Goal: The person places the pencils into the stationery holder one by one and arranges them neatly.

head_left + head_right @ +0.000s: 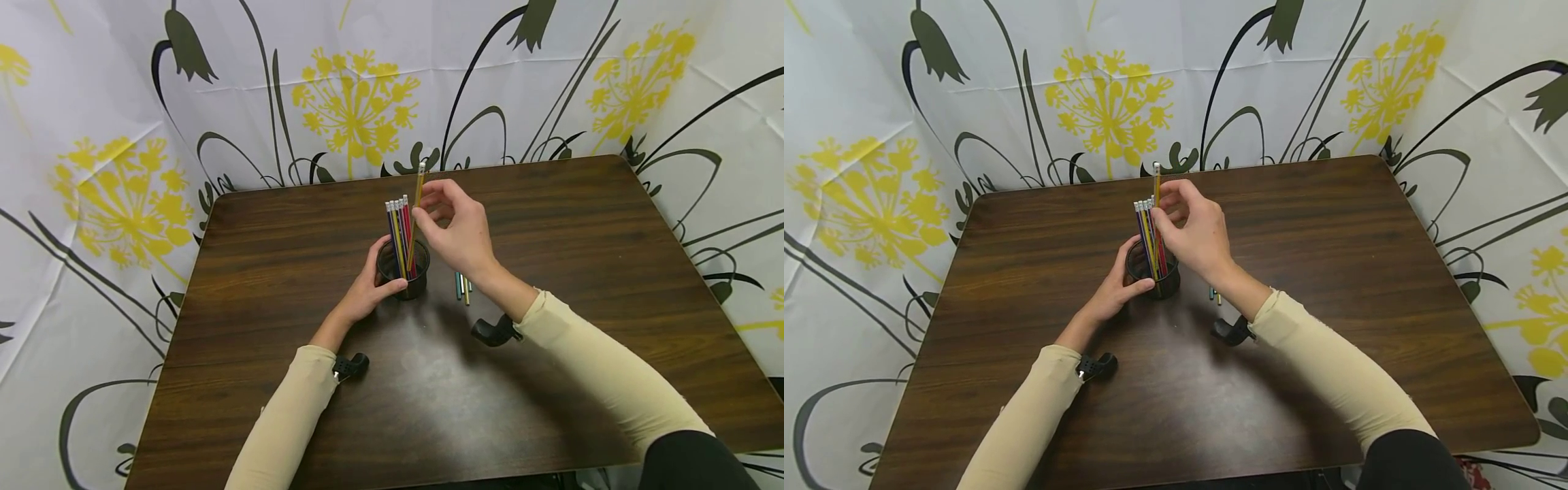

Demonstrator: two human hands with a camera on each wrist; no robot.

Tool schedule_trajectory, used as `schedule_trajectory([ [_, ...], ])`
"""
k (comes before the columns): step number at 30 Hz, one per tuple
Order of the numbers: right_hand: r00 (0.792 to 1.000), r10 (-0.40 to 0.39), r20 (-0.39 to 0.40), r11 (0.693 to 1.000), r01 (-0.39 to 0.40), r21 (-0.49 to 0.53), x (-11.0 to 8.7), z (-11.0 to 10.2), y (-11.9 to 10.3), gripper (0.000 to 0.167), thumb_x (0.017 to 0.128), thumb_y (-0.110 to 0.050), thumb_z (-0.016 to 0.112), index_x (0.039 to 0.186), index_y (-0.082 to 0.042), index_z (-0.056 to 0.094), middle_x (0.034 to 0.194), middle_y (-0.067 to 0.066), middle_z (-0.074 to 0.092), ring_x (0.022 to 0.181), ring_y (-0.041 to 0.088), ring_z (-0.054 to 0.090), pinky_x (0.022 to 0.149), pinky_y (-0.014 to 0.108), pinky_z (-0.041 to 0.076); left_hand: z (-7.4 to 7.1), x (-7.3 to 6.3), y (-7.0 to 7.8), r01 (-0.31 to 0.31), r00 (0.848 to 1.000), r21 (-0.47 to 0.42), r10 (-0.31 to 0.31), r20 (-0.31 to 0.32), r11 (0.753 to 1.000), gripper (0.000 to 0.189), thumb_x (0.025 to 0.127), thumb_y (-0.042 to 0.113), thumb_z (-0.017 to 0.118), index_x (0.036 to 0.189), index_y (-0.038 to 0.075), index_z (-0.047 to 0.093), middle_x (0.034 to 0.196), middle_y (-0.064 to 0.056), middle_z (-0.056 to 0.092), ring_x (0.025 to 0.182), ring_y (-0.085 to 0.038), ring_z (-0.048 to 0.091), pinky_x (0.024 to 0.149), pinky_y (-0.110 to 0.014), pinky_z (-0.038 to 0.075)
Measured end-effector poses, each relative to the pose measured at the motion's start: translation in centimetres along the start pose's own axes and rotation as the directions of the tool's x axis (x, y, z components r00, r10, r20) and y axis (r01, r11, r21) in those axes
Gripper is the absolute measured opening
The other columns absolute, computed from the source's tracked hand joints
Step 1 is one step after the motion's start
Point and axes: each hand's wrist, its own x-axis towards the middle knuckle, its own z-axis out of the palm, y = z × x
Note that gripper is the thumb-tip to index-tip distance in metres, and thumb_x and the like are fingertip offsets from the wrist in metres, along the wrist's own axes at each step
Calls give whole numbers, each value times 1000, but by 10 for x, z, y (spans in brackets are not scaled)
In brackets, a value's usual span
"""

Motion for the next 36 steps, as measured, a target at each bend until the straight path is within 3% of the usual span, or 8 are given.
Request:
schedule_trajectory([
  [9, 987, 15, 161, 997, -2, -77, -15, 18, 9, 25, 90, -7, 69, 114, -6, 61, 95, 6, 69, 71, 13, 67, 57, 29, 52, -1, 0, 1, -8, 1000, -14, 8, 16, 1000, 81, 94, -1, 60, 155, 13, 9, 152, -21, 28, 134, -42, 35, 108, -63, 25],
  [28, 955, 95, 281, 987, -53, -155, -29, 35, 33, 23, 91, -11, 70, 112, -7, 61, 97, 5, 71, 74, 15, 68, 67, 30, 55, 0, 0, 2, 0, 1000, 26, -1, 10, 1000, 81, 94, 1, 61, 155, 15, 10, 153, -22, 27, 133, -41, 38, 106, -62, 29],
  [32, 951, 104, 292, 984, -55, -170, -29, 38, 34, 22, 91, -11, 69, 111, -7, 61, 98, 5, 70, 76, 16, 68, 69, 31, 55, -2, 1, -7, -5, 1000, 35, 5, 3, 999, 82, 94, 4, 63, 155, 21, 10, 154, -17, 28, 134, -36, 38, 107, -59, 30],
  [36, 949, 120, 291, 981, -68, -181, -29, 40, 35, 21, 91, -11, 70, 110, -7, 62, 95, 5, 70, 74, 16, 67, 68, 31, 55, -1, -1, -3, 1, 1000, 32, -1, 4, 999, 82, 94, 3, 62, 155, 17, 10, 154, -19, 27, 134, -39, 37, 107, -61, 29],
])
